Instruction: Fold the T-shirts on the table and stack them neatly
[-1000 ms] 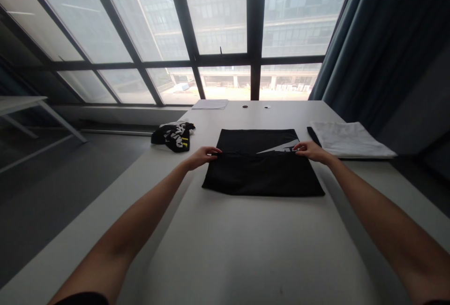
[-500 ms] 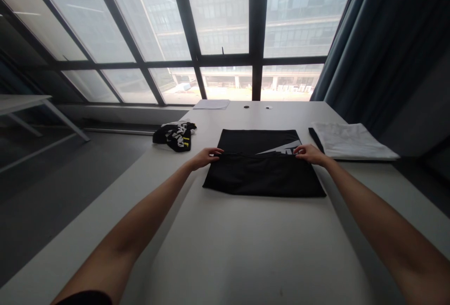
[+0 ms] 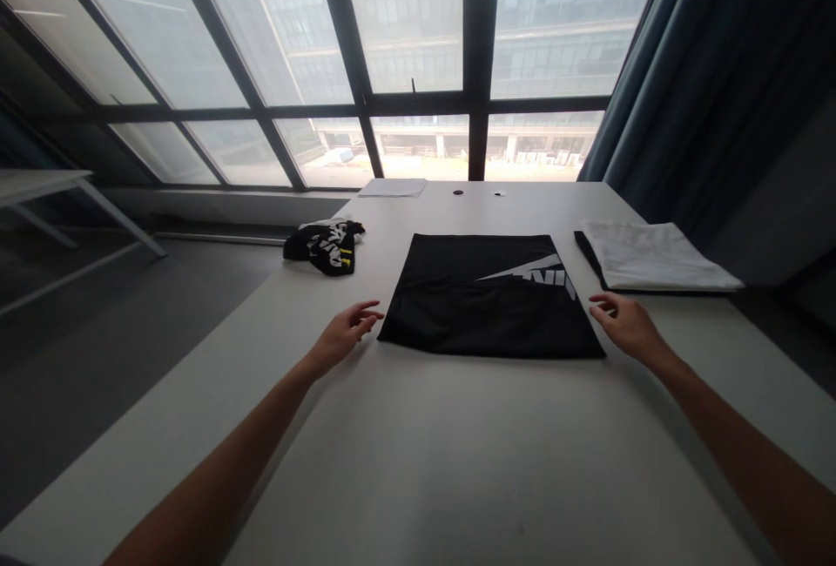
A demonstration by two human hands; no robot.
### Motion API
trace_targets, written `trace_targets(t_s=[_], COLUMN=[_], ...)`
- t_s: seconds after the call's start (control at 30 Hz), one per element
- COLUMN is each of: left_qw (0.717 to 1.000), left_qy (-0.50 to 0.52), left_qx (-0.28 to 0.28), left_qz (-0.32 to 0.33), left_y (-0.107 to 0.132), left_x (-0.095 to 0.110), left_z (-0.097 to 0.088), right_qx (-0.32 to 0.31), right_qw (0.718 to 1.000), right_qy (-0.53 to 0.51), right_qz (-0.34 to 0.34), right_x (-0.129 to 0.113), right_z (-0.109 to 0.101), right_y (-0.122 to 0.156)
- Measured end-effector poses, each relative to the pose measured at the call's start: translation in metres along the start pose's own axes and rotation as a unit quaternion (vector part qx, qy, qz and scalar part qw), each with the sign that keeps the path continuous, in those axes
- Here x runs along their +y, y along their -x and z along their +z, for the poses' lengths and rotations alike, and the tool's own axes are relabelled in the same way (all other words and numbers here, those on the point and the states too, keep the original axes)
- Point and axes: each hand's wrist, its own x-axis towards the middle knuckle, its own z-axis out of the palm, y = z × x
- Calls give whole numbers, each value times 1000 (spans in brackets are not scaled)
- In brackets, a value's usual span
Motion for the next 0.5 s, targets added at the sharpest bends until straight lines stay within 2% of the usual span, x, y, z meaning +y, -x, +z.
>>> trace_targets(t_s=[0.1,0.23,0.37,0.5], left_qw=[999,1000,999,998], left_qy=[-1,2,5,-13], left_qx=[-36,-21,41,61], left_qz=[14,15,0,-5], left_y=[16,16,19,24], left_x=[1,6,8,4], left_z=[6,18,27,34], right_qx=[-14,-27,-28,-17], right_qw=[998,993,989,988], right_qy=[-58,-111,-143,-151], right_qz=[31,27,20,26], right_x=[11,12,10,11], right_z=[5,12,15,18], right_y=[33,59,67,66])
